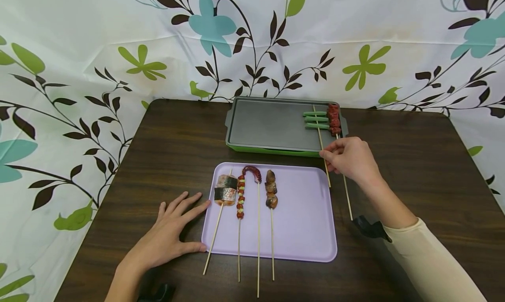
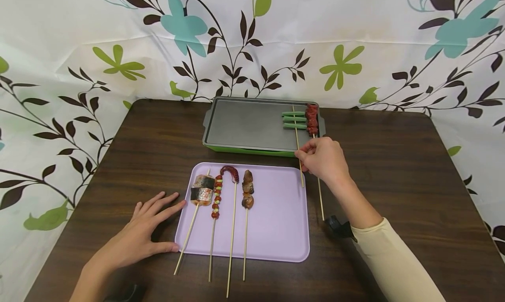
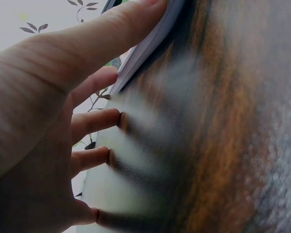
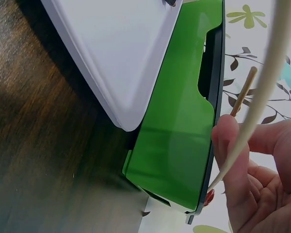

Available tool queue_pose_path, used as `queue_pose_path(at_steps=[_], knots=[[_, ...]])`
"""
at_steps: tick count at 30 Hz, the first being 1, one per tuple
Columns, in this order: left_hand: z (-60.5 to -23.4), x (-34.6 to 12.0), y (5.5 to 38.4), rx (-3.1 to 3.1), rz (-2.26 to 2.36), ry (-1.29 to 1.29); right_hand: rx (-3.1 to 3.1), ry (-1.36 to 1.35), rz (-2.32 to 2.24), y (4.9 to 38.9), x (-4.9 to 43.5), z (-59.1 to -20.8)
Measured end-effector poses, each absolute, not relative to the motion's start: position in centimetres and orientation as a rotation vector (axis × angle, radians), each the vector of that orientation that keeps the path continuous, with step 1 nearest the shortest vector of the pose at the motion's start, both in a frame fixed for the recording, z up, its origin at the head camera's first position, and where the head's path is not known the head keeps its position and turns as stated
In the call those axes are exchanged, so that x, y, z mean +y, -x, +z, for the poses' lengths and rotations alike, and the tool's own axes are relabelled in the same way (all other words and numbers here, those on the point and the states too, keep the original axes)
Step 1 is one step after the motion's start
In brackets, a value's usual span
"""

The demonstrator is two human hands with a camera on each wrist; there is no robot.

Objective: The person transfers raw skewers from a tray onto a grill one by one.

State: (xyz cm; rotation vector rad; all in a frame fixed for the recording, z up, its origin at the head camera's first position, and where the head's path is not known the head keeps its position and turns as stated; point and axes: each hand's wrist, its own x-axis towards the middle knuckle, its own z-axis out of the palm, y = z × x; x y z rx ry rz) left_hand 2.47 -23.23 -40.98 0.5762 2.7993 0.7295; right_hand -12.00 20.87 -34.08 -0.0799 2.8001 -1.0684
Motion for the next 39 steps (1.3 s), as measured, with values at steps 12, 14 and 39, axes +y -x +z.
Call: queue_pose_path(at_steps=[12, 14, 39], knots=[[-41.1, -23.2, -2.5, 2.809, 0.723, -0.581, 2.815, 0.106, -1.045, 11.7, 21.0, -33.9], [-41.1, -23.2, -2.5, 2.808, 0.725, -0.581, 2.818, 0.113, -1.048, 11.5, 21.0, -33.7], [-40.9, -23.2, -2.5, 2.81, 0.73, -0.59, 2.862, 0.253, -1.065, 5.3, 19.2, -31.9]])
